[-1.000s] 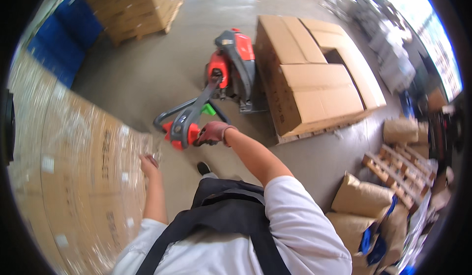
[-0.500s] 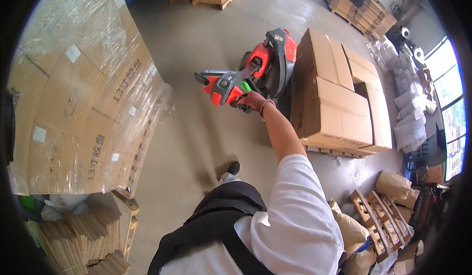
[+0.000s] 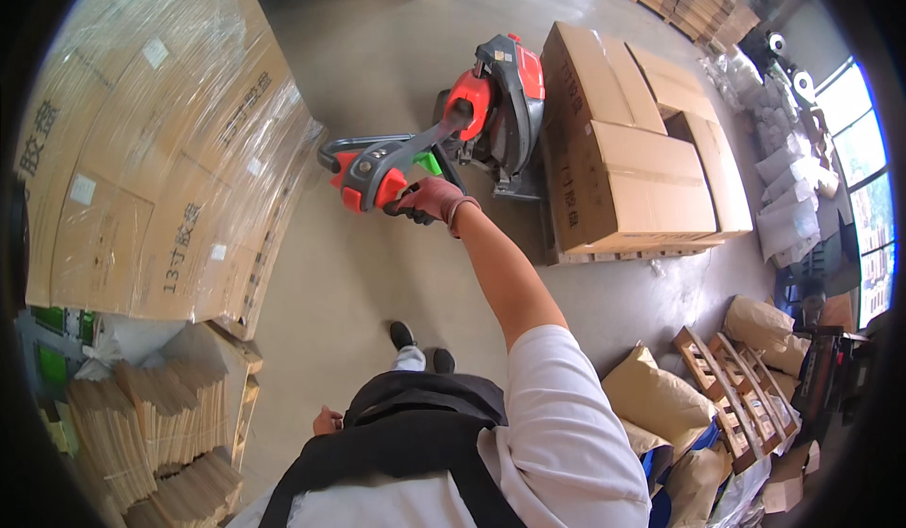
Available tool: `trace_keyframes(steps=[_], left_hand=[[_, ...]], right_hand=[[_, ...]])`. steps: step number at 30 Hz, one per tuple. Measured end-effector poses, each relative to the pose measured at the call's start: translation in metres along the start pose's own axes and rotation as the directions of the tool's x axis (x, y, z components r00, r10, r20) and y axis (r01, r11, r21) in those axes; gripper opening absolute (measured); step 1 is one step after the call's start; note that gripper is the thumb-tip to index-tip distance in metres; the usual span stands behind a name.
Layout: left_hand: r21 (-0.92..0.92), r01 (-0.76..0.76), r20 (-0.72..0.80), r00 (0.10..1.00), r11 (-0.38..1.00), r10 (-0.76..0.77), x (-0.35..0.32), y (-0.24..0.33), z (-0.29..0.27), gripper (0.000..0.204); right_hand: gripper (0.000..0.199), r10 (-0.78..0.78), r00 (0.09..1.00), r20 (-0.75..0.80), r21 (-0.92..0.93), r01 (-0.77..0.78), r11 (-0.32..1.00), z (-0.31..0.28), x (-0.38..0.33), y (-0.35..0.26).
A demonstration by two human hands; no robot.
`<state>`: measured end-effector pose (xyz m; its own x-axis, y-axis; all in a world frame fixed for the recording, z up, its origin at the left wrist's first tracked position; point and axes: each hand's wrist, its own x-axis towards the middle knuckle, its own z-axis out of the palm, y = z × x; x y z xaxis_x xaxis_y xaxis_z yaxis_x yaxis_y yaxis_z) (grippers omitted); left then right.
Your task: The person handles bags of blue plastic reels by hand and then operates a motorized pallet jack to move a pallet of boxed items through a warehouse facility.
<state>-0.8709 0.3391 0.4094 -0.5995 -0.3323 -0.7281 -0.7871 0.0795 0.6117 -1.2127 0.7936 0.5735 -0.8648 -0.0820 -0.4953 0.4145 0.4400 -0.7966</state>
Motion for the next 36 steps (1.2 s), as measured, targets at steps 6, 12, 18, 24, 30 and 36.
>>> trace_keyframes(steps=[6,12,18,24,30,36], left_hand=[[0.068,-0.290,0.040,0.957,0.954,0.288,-0.008,0.034,-0.049,0.036],[0.176,-0.840,0.074,0.530,0.512,0.845,-0.010,0.202,-0.036,0.025],[0.139,-0.958,0.490,-0.154,-0.252,0.858,-0.052,0.246,-0.038,0.014],[0.115,-0.877,0.689,-0.268,-0.466,0.674,-0.052,0.176,-0.096,0.023],[0.095,-0.945,0.617,-0.190,-0.313,0.764,-0.082,0.087,-0.161,0.030],[0.134,-0.955,0.535,-0.154,-0.264,0.830,-0.113,0.003,-0.220,0.035]], right_hand=[[0.029,0.028,0.997,0.068,0.068,-0.032,0.997,0.092,-0.094,-0.011],[0.033,0.054,0.998,0.045,-0.063,-0.051,0.997,0.171,-0.198,-0.011],[0.033,0.043,0.999,-0.011,-0.133,-0.044,0.990,0.252,-0.279,0.011],[0.035,0.140,0.990,0.025,-0.127,-0.135,0.983,0.332,-0.365,0.016],[0.041,0.141,0.990,0.009,-0.140,-0.139,0.980,0.413,-0.446,0.018],[0.046,0.131,0.991,0.008,-0.197,-0.127,0.972,0.492,-0.506,0.041]])
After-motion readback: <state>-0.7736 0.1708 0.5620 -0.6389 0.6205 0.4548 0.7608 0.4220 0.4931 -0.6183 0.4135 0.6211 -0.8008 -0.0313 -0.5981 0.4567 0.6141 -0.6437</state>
